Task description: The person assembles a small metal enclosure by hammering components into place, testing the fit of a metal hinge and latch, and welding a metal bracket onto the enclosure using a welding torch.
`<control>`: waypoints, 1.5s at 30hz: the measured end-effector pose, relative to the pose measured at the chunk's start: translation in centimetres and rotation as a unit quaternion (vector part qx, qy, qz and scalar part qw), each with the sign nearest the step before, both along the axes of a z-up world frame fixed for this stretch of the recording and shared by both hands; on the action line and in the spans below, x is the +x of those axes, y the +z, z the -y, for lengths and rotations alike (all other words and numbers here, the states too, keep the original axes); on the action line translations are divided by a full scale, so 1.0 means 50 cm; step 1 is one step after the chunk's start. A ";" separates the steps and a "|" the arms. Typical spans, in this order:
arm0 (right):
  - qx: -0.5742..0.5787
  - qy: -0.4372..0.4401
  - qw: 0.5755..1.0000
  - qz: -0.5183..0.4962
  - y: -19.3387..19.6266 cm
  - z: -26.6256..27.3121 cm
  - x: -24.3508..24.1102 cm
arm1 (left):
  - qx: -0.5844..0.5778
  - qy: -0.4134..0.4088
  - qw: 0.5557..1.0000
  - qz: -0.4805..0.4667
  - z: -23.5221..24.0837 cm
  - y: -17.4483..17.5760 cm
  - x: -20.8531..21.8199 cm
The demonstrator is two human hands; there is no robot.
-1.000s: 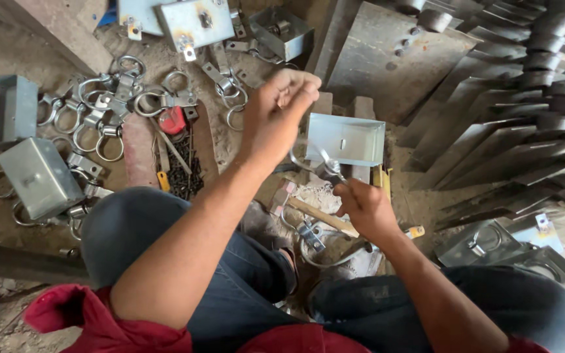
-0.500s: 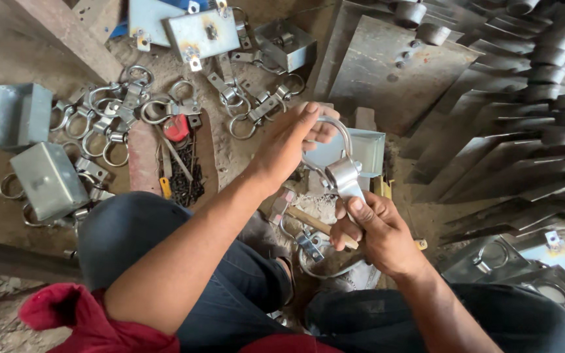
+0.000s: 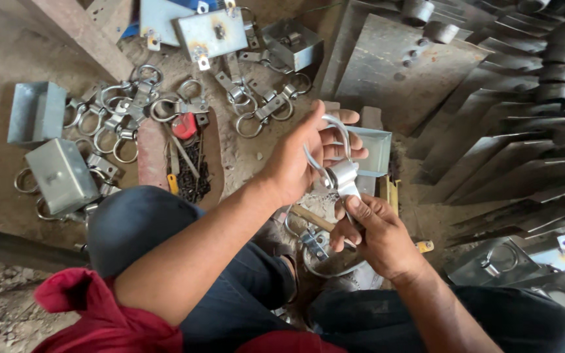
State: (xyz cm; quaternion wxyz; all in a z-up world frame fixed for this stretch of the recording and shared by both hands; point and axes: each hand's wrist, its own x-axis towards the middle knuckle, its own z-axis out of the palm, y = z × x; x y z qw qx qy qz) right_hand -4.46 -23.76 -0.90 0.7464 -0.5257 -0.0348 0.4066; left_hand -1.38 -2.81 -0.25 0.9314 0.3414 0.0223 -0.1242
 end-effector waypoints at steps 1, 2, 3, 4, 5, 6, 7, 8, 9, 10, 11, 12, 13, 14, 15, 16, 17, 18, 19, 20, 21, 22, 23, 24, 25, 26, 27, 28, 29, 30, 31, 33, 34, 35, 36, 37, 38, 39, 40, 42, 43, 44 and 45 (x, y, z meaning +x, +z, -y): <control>-0.008 0.007 1.000 0.000 -0.003 -0.003 0.002 | 0.057 0.007 0.998 0.036 -0.001 0.000 -0.002; -0.016 0.013 1.000 0.001 -0.004 -0.005 0.003 | 0.113 0.014 0.991 0.071 0.000 -0.001 -0.003; -0.013 0.014 1.000 -0.014 -0.005 -0.005 0.002 | 0.169 0.020 0.980 0.105 0.000 -0.002 -0.005; -0.010 0.014 0.999 -0.029 -0.004 -0.004 0.000 | 0.179 0.024 0.975 0.131 0.000 -0.002 -0.006; -0.008 0.014 0.999 -0.043 -0.003 -0.005 -0.002 | 0.188 0.027 0.969 0.158 0.000 -0.001 -0.005; -0.003 0.019 0.999 -0.042 -0.003 -0.007 -0.003 | 0.197 0.030 0.962 0.184 -0.002 0.001 -0.007; 0.000 0.023 0.999 -0.039 -0.002 -0.007 -0.004 | 0.212 0.035 0.954 0.208 -0.004 0.004 -0.012; 0.004 0.026 0.999 -0.037 -0.001 -0.008 -0.003 | 0.226 0.041 0.945 0.231 -0.008 0.009 -0.020; -0.011 0.026 0.999 -0.031 -0.001 -0.008 -0.003 | 0.238 0.045 0.936 0.256 -0.009 0.015 -0.025; -0.026 0.026 0.999 -0.025 -0.003 -0.011 -0.002 | 0.314 0.036 0.908 0.276 -0.018 0.021 -0.031; -0.043 0.023 0.999 -0.018 -0.004 -0.009 -0.002 | 0.384 0.028 0.874 0.296 -0.027 0.027 -0.039; -0.065 0.024 0.998 -0.007 -0.005 -0.008 -0.002 | 0.452 0.019 0.835 0.314 -0.028 0.031 -0.041; -0.083 0.028 0.996 0.004 -0.009 -0.013 -0.002 | 0.475 0.036 0.803 0.358 -0.025 0.036 -0.039; -0.102 0.032 0.994 0.015 -0.009 -0.016 -0.001 | 0.497 0.053 0.768 0.400 -0.023 0.039 -0.036; -0.120 0.029 0.992 0.031 -0.010 -0.018 0.002 | 0.520 0.068 0.729 0.439 -0.026 0.039 -0.035; -0.138 0.026 0.989 0.048 -0.009 -0.017 0.006 | 0.533 0.069 0.743 0.398 -0.029 0.038 -0.029; -0.157 0.022 0.985 0.065 -0.006 -0.014 0.012 | 0.543 0.070 0.756 0.358 -0.029 0.036 -0.016; -0.170 0.018 0.977 0.126 -0.004 -0.010 0.020 | 0.552 0.069 0.768 0.317 -0.032 0.032 -0.002; -0.184 0.013 0.965 0.186 0.001 -0.003 0.031 | 0.504 0.087 0.813 0.277 -0.039 0.026 0.009; -0.197 0.008 0.949 0.246 0.006 0.004 0.036 | 0.453 0.105 0.853 0.235 -0.052 0.019 0.017; -0.183 0.007 0.950 0.254 0.012 0.008 0.036 | 0.401 0.124 0.887 0.192 -0.061 0.012 0.025; -0.168 0.006 0.950 0.262 0.021 0.013 0.030 | 0.398 0.130 0.896 0.146 -0.064 0.005 0.030; -0.153 0.005 0.951 0.269 0.028 0.014 0.027 | 0.395 0.134 0.904 0.099 -0.068 -0.001 0.033; -0.228 0.006 0.915 0.332 0.035 0.013 0.028 | 0.390 0.138 0.909 0.051 -0.072 -0.005 0.036; -0.301 0.005 0.870 0.390 0.040 0.013 0.026 | 0.373 0.155 0.913 0.055 -0.078 -0.008 0.038; -0.371 0.004 0.816 0.444 0.040 0.012 0.028 | 0.355 0.171 0.917 0.058 -0.084 -0.009 0.039; -0.428 0.026 0.759 0.489 0.037 0.013 0.032 | 0.336 0.185 0.922 0.063 -0.086 -0.009 0.041; -0.481 0.049 0.696 0.530 0.030 0.014 0.039 | 0.326 0.199 0.921 0.071 -0.087 -0.007 0.042; -0.530 0.071 0.627 0.567 0.018 0.014 0.047 | 0.317 0.213 0.921 0.080 -0.088 -0.004 0.042; -0.568 0.106 0.621 0.530 0.004 0.012 0.054 | 0.307 0.228 0.920 0.089 -0.088 0.000 0.042; -0.602 0.140 0.614 0.490 -0.012 0.008 0.062 | 0.309 0.226 0.921 0.073 -0.090 0.005 0.040; -0.621 0.168 0.592 0.486 -0.036 0.012 0.064 | 0.312 0.220 0.923 0.042 -0.093 0.014 0.037; -0.606 0.162 0.578 0.522 -0.044 0.020 0.060 | 0.321 0.226 0.919 0.036 -0.093 0.016 0.038; -0.590 0.158 0.562 0.559 -0.050 0.028 0.059 | 0.329 0.234 0.915 0.029 -0.093 0.017 0.038; -0.574 0.130 0.580 0.563 -0.056 0.035 0.059 | 0.336 0.242 0.910 0.023 -0.093 0.016 0.039; -0.556 0.107 0.597 0.569 -0.065 0.042 0.061 | 0.322 0.250 0.912 0.035 -0.096 0.013 0.039; -0.537 0.083 0.613 0.573 -0.076 0.050 0.063 | 0.308 0.259 0.914 0.048 -0.099 0.009 0.041; -0.504 0.043 0.628 0.591 -0.092 0.057 0.065 | 0.295 0.267 0.915 0.060 -0.103 0.006 0.041; -0.470 0.003 0.640 0.608 -0.112 0.067 0.066 | 0.294 0.271 0.915 0.057 -0.107 0.002 0.039; -0.427 -0.054 0.654 0.623 -0.172 0.074 0.047 | 0.294 0.271 0.915 0.057 -0.112 0.004 0.041; -0.420 -0.070 0.656 0.624 -0.208 0.071 0.032 | 0.299 0.274 0.913 0.049 -0.109 0.006 0.042; -0.524 0.028 0.631 0.572 -0.239 0.066 0.032 | 0.304 0.277 0.911 0.040 -0.105 0.009 0.041; -0.616 0.122 0.594 0.503 -0.263 0.062 0.026 | 0.311 0.277 0.909 0.033 -0.102 0.012 0.037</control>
